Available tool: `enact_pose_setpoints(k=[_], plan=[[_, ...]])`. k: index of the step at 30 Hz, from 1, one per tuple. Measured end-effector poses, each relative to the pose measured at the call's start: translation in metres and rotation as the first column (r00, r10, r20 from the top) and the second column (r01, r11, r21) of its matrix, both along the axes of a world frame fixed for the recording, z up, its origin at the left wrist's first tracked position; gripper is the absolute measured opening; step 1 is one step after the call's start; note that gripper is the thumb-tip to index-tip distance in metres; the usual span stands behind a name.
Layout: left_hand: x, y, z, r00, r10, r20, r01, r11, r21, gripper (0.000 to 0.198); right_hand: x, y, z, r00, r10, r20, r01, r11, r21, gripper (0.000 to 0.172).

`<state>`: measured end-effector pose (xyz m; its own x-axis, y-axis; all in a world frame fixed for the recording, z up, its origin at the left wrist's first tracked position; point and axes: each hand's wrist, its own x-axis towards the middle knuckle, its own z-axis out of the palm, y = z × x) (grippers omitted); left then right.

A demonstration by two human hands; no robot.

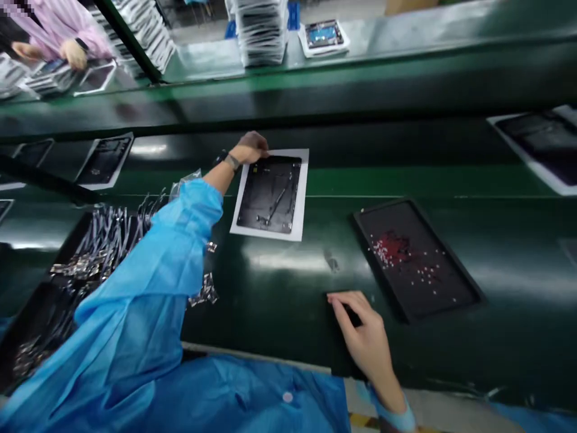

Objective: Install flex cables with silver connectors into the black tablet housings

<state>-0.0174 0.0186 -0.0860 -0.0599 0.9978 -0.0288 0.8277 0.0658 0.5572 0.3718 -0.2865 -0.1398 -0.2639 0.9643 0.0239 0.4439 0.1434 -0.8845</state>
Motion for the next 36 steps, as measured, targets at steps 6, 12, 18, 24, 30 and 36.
enact_pose_setpoints(k=[6, 12, 18, 24, 30, 36], plan=[[-0.023, 0.087, 0.015, 0.984, 0.041, -0.176, -0.030, 0.997, 0.069, 0.035, -0.012, -0.004, -0.002, 0.995, -0.101, 0.010, 0.100, 0.994, 0.049, 0.012], [-0.024, 0.048, 0.036, 0.973, 0.061, -0.223, -0.027, 0.988, 0.151, 0.025, -0.004, 0.005, 0.002, 0.997, 0.026, 0.071, -0.028, 0.999, 0.032, 0.014], [-0.057, -0.166, 0.123, 0.976, -0.049, -0.210, 0.101, 0.965, 0.243, 0.024, 0.003, 0.039, 0.027, 0.887, 0.409, 0.216, -0.409, 0.911, -0.049, 0.027], [-0.019, -0.460, 0.044, 0.903, 0.430, -0.004, -0.415, 0.875, 0.249, 0.018, -0.097, 0.069, 0.085, 0.581, 0.753, 0.308, -0.808, 0.579, 0.110, 0.021], [0.002, -0.484, -0.053, 0.689, 0.691, -0.218, -0.633, 0.720, 0.284, 0.039, -0.274, 0.069, 0.068, 0.452, 0.693, 0.562, -0.891, 0.322, 0.319, 0.022], [-0.003, -0.469, -0.061, 0.682, 0.702, -0.205, -0.639, 0.708, 0.301, 0.026, -0.369, 0.070, 0.043, 0.236, 0.492, 0.838, -0.971, 0.098, 0.216, 0.032]])
